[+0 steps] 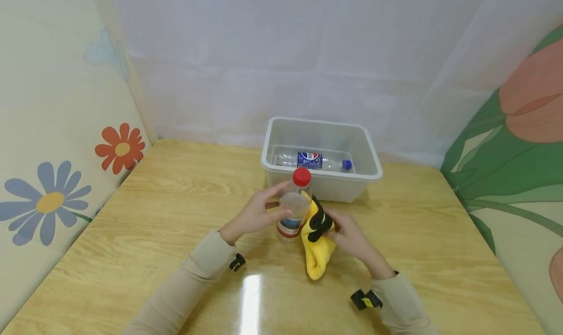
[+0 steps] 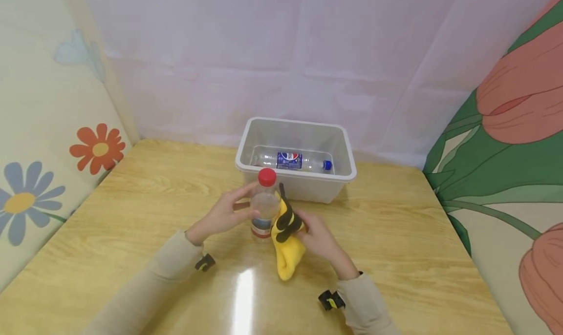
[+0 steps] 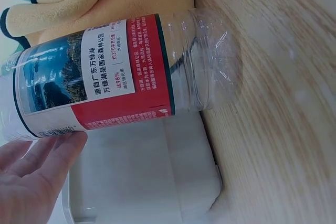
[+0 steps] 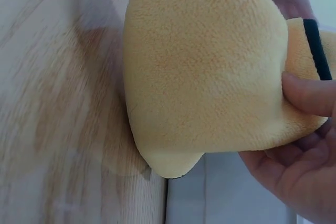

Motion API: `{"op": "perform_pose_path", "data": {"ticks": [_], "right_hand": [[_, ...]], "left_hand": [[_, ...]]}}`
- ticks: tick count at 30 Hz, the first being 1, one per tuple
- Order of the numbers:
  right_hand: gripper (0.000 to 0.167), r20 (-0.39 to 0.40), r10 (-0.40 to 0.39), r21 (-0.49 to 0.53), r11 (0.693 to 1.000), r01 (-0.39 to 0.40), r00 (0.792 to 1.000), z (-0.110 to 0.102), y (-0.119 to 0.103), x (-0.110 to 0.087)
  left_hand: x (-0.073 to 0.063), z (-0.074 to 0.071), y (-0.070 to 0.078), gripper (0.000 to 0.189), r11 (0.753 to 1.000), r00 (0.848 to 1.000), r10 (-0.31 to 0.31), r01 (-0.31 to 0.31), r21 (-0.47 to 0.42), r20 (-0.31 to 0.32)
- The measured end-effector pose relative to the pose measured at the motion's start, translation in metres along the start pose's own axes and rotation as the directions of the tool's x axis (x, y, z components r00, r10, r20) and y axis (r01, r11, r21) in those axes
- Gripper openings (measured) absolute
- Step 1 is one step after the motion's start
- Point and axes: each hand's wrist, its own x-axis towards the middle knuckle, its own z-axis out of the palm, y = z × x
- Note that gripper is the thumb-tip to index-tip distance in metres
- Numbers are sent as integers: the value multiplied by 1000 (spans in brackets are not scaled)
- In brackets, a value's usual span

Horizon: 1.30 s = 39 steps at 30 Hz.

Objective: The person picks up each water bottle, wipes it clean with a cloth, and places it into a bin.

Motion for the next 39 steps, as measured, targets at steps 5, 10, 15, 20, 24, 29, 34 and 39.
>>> {"op": "perform_pose_path", "data": {"ticks": [5,10,15,20,24,29,34,39], "right_hand": [[46,3,28,-3,1000,-28,1000,2,0,-2],[46,7,23,2,1000,-23,1000,3,1,-4],[49,20,27,28,999,-28,999,5,-1,-5],[48,27,30,30,999,-31,999,5,-3,-7],[47,22,28,21,999,-29,999,5,-1,-9],[46,-3,1,-9,1000,-1,1000,4,1,-13],[46,-46,2,-35,999,-4,999,-1,-1,-16],[46,-134,-9,-44,999,3,991,-7,-4,-18]], "left_hand": [[-3,2,1,69,1000,1000,-18,18,20,-16],[-5,7,4,72,996,997,-69,71,45,-46],[-4,13,8,72,994,994,-64,72,85,-88],[-3,17,10,67,989,990,-58,74,125,-127],[-4,18,9,64,984,987,-67,89,153,-145],[-5,18,9,66,982,988,-78,100,162,-136],[-4,16,9,72,987,988,-79,96,129,-133],[-3,14,11,74,992,986,-85,97,79,-142]]}}
